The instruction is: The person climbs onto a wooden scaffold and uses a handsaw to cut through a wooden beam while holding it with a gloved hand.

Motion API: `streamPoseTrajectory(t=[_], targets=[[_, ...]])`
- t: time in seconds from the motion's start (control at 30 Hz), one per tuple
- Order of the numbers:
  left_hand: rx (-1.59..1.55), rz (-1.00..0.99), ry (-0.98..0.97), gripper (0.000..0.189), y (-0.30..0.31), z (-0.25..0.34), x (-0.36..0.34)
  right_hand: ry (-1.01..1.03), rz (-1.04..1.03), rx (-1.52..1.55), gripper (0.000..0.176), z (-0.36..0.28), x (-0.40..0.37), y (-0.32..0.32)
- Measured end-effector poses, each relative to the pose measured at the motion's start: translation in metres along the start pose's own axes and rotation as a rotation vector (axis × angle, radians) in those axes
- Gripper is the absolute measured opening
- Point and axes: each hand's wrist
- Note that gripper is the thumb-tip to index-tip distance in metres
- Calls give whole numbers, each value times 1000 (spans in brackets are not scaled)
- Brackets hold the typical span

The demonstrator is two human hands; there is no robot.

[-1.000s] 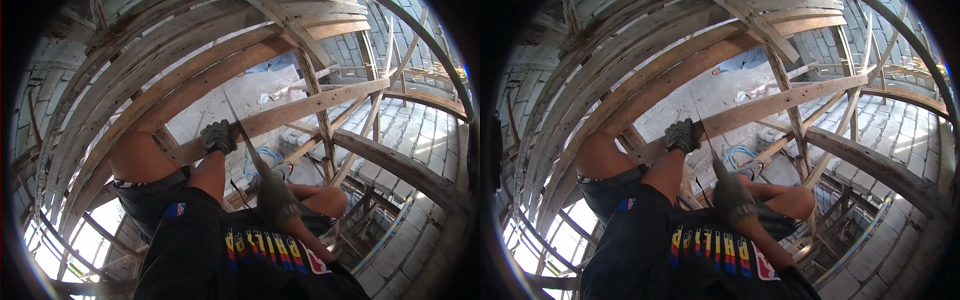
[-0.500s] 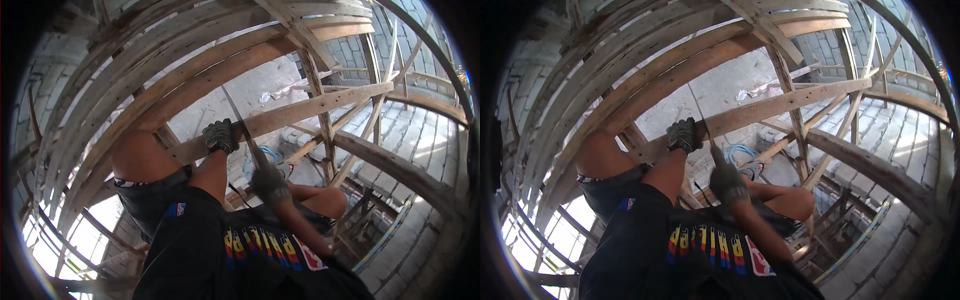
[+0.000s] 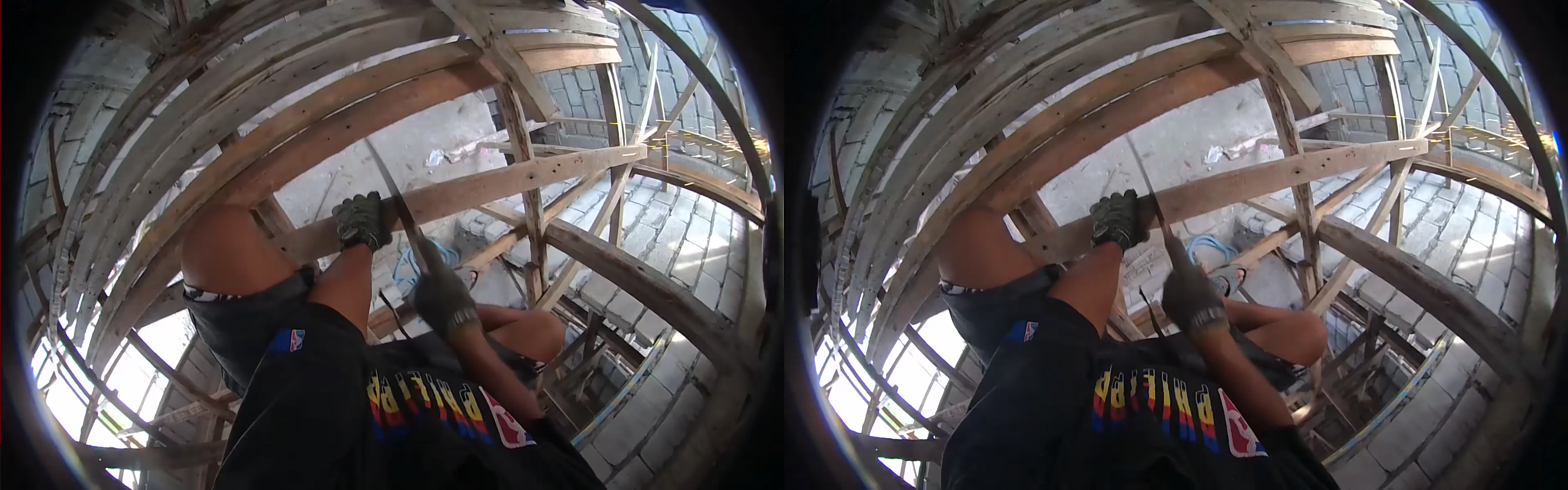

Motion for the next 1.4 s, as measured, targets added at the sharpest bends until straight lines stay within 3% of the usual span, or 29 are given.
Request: streamPoseTrajectory(t=[0.07,0.17,0.27,0.33,0.47,0.53,0.63,0.7,0.77,0.83,0.9,0.93,1.0,1.07,1.17,1.27,1.33,1.37,1.4], targets=[[-14,20,-11,72,-8,-1,-9,-52,-100,24,72,-20,-61,36],[14,70,5,71,-7,2,1,2,-72,-6,69,-11,-49,30],[1,49,-2,70,-10,2,-6,119,88,4,69,8,74,-40],[-13,77,5,70,4,-4,12,180,104,34,68,-6,126,-36],[-6,30,-5,70,7,-1,8,-79,-137,27,70,0,22,-7],[6,-12,6,71,-5,0,-9,14,-35,106,72,-4,-53,21],[25,12,13,72,-3,7,-1,76,-32,72,73,-11,-64,34],[11,28,30,71,-1,5,-2,-66,-99,31,75,-10,1,8],[-52,18,43,69,-6,0,4,13,-18,50,66,-4,90,-28],[-71,42,49,67,-6,-8,13,315,162,-96,73,-7,134,-42],[-54,32,-6,65,-13,-4,7,190,82,-44,74,7,99,-43],[-10,-21,6,68,0,1,1,-14,-75,61,72,-1,58,-16],[-7,17,7,71,-3,-1,3,-120,-191,46,73,-21,-20,27],[13,25,8,75,-4,1,1,58,-24,22,70,15,-70,12],[14,33,13,72,-3,1,1,-59,-143,19,65,-29,-38,36],[-13,2,46,69,5,6,-1,88,-24,-60,70,-2,80,-29],[-35,89,49,68,6,-3,14,217,5,-116,70,-8,116,-39],[-54,79,29,67,-9,0,3,174,-28,-151,71,9,101,-48],[-21,-8,-47,66,16,6,-11,151,-20,-112,71,7,85,-35]])
Point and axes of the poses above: each hand's wrist, its own x-axis towards the middle knuckle, its own y-axis out of the back of the hand, z = x × y, and after that the axes turned 6 degrees about -y, right-handed
